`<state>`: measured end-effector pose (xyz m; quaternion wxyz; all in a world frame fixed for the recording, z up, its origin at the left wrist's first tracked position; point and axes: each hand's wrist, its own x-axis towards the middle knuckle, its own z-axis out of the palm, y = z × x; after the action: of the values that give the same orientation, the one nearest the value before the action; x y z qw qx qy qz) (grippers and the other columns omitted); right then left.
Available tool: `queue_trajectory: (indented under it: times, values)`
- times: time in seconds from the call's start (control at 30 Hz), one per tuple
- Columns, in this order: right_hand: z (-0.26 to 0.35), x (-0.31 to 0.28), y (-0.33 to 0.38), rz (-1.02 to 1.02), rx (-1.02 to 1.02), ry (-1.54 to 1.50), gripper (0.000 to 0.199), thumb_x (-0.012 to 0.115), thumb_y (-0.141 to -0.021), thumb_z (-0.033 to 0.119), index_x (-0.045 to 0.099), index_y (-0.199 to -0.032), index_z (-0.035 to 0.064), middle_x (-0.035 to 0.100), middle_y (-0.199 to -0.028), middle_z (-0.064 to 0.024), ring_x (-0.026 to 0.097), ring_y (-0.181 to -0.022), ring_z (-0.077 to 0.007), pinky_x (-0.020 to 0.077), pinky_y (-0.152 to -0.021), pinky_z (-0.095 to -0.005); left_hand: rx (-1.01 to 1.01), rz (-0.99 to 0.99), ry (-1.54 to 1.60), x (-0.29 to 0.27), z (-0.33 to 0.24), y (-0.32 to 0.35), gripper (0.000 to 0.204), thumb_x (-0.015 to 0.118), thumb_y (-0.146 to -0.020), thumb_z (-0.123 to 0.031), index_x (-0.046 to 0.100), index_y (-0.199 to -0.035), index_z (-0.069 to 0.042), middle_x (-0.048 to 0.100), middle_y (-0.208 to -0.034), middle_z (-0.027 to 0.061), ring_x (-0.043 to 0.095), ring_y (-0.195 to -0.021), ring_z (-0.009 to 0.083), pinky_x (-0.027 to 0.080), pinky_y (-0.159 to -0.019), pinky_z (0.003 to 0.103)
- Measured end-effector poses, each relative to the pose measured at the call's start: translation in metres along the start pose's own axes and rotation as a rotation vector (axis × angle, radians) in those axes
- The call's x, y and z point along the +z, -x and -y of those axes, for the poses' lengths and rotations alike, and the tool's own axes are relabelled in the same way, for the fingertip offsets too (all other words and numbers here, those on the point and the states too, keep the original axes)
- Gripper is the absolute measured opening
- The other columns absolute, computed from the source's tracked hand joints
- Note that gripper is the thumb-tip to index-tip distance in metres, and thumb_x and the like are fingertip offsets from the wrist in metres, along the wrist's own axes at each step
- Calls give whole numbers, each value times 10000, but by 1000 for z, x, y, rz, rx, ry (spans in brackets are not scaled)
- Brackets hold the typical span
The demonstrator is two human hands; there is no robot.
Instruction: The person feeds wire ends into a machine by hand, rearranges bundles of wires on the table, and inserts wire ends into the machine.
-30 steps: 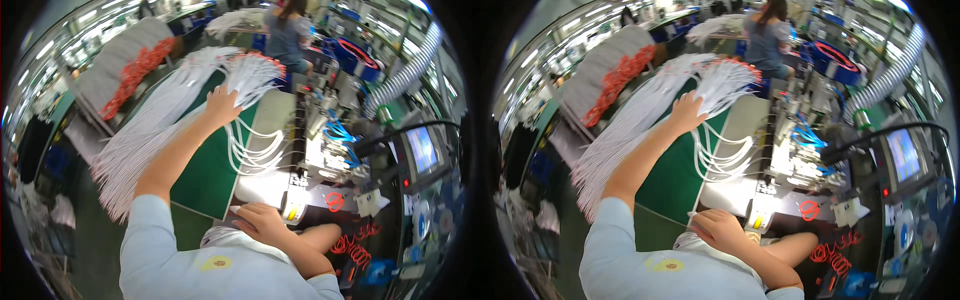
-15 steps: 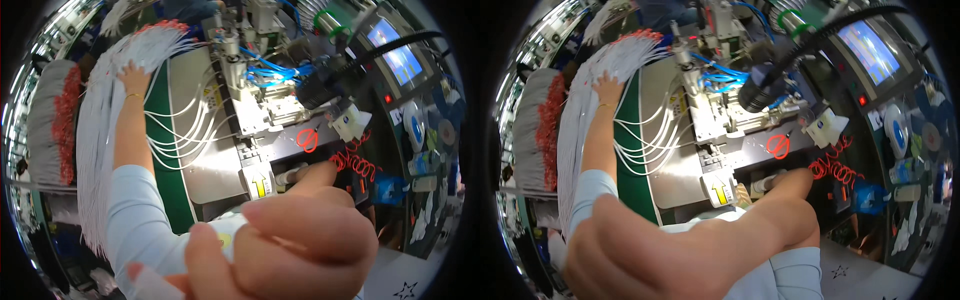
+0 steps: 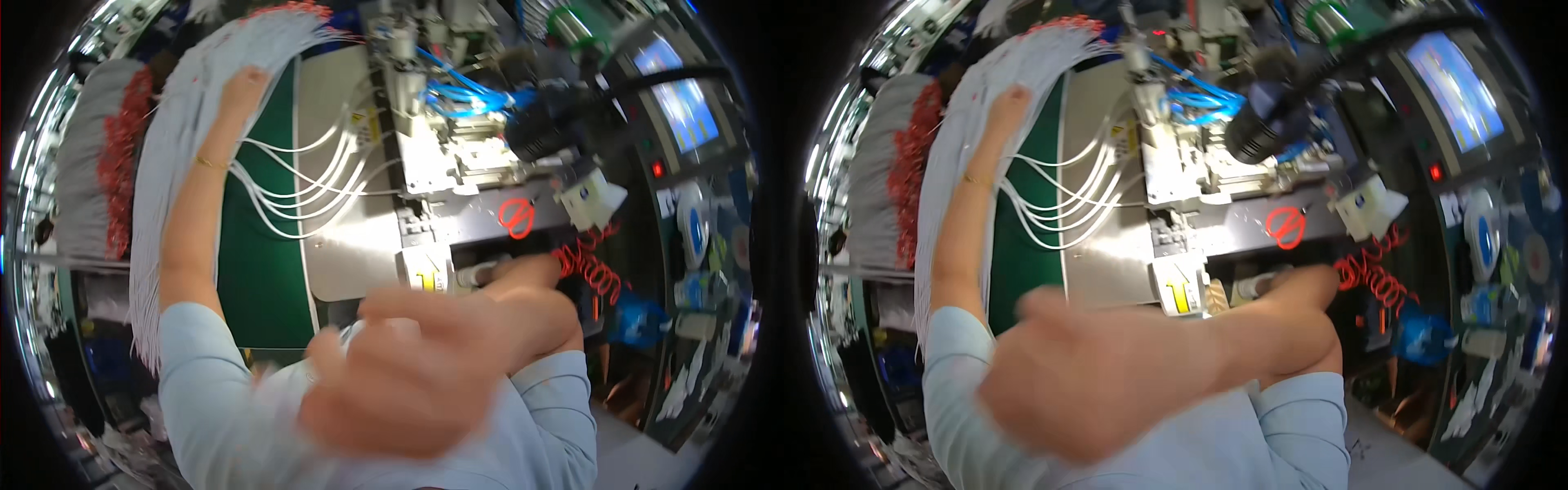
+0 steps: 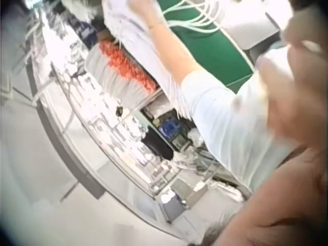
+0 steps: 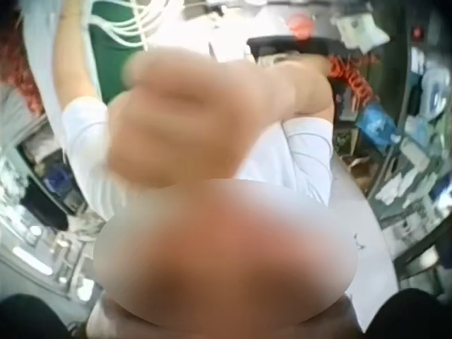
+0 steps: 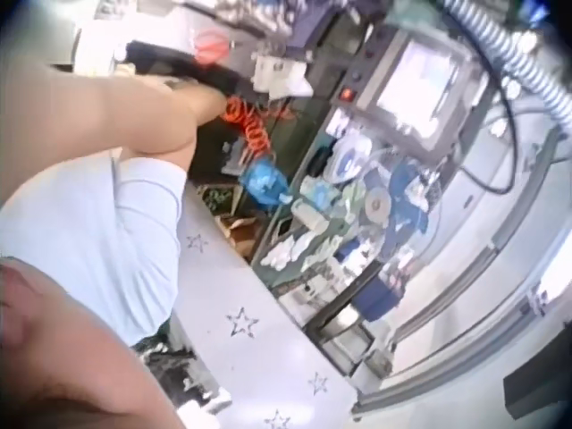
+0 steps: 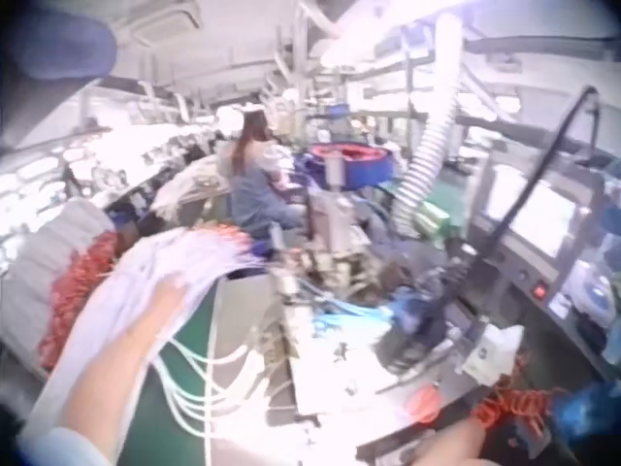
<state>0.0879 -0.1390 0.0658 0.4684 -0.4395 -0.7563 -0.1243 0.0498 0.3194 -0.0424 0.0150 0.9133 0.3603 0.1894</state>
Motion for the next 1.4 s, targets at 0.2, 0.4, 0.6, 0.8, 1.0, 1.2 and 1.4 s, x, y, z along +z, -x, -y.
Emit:
queue_trajectory:
  times: [0.2,0.4,0.6,0.8,1.0,1.2,1.4]
  values:
    - [-15,73,117,327,185,-71,295,669,-781,127,609,-1060,50,586,-975,-47,588,-881,-201,472,-827,-356,100,208,427,-21,-100,104,273,606,-848,-265,633,-940,-10,642,-698,150,616,-627,246,466,-589,350]
    - [-8,83,148,116,347,92,265,669,-751,29,621,-1012,27,625,-936,-63,626,-879,-216,489,-867,-388,265,417,103,9,-93,74,300,644,-792,-282,642,-800,18,641,-694,157,627,-636,270,459,-582,369]
    - [-9,80,151,101,273,104,299,660,-739,37,611,-1032,1,623,-905,-72,621,-863,-218,494,-878,-383,-184,-17,602,1,-69,6,315,660,-730,-306,671,-723,9,662,-718,179,657,-668,269,478,-622,373]
    - [1,69,144,-368,1089,-574,214,586,-871,56,608,-1067,-27,628,-931,-91,621,-840,-147,500,-848,-333,144,-262,812,-126,-138,35,177,681,-827,-168,655,-888,-4,647,-689,56,559,-572,129,419,-552,256]
    - [-25,5,105,-595,715,-695,345,451,-972,103,374,-1293,2,595,-969,-166,601,-764,-178,494,-766,-317,807,106,782,-152,-194,161,165,771,-704,-204,655,-725,-89,539,-625,15,514,-537,180,377,-458,287]
    - [-12,-1,66,-313,783,-515,334,387,-982,98,359,-1302,7,587,-859,-134,558,-701,-149,469,-682,-288,847,154,503,-145,-207,181,227,763,-696,-231,580,-650,-106,486,-594,0,484,-519,181,355,-441,319]
    - [-19,10,67,-642,787,-813,348,359,-968,23,300,-1309,-12,555,-745,-101,481,-640,-112,428,-631,-266,821,181,466,-148,-205,181,219,763,-683,-220,575,-645,-114,472,-594,-6,472,-517,178,350,-439,315]
